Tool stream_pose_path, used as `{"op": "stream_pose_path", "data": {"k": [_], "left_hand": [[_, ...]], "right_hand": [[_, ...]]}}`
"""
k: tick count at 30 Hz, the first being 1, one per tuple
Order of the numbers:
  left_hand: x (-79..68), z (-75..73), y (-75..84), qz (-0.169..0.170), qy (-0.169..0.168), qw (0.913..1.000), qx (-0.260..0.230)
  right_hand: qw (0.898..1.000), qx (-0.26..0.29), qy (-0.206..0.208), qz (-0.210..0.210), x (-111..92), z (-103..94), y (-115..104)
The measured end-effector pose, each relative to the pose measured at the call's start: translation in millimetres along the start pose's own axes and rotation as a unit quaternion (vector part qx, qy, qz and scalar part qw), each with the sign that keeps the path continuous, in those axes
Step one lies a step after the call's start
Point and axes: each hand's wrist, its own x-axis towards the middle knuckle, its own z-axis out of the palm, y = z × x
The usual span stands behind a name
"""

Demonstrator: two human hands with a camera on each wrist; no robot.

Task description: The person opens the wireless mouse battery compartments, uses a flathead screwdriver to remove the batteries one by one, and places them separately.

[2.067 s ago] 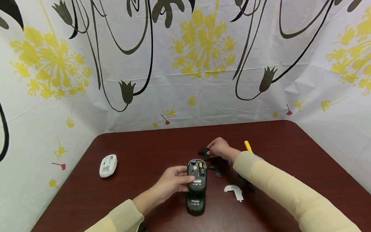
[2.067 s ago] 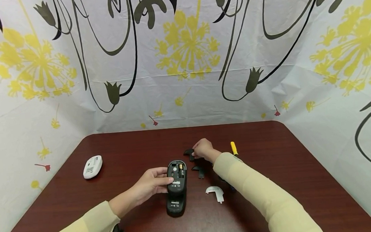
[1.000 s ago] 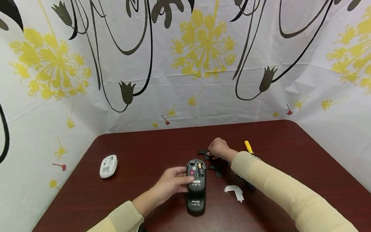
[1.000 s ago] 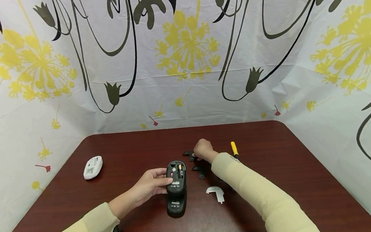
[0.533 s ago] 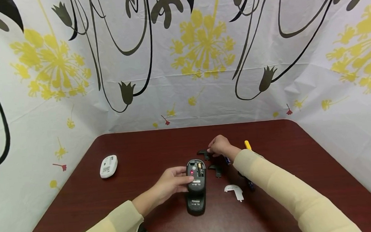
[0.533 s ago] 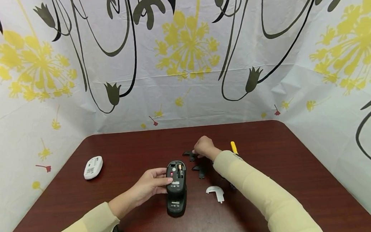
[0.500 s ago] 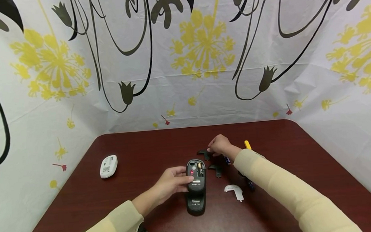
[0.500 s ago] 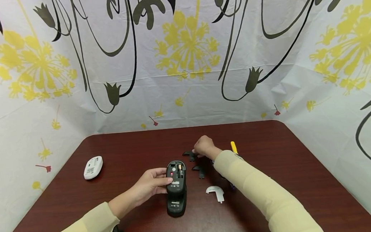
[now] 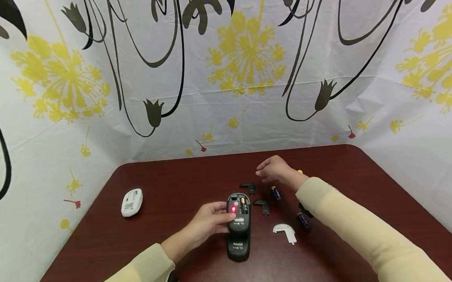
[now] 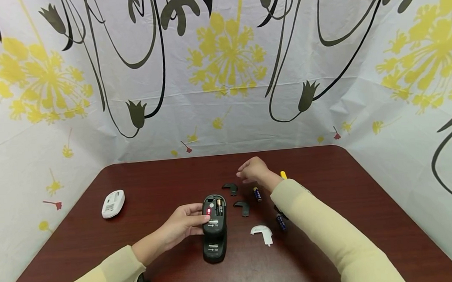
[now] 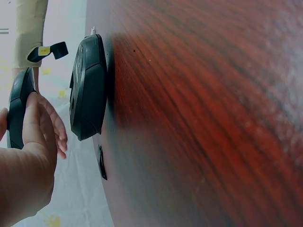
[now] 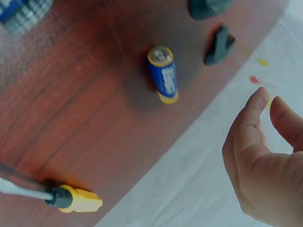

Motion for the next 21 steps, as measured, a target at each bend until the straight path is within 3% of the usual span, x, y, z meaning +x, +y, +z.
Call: {"op": "stream_pose_path", "data": {"k": [8,21], "left_hand": [[-2.5,-0.3,0.8,0.004,0.0,1.0,0.0],[-3.2,-1.3,0.7,0.001,0.0,1.0,-0.003]], "right_hand": [[1.0,0.024,0.008,-0.004,-8,-30.3,2],[0.998,0.031,0.047,0.013,-20,-75.5,31]]}}
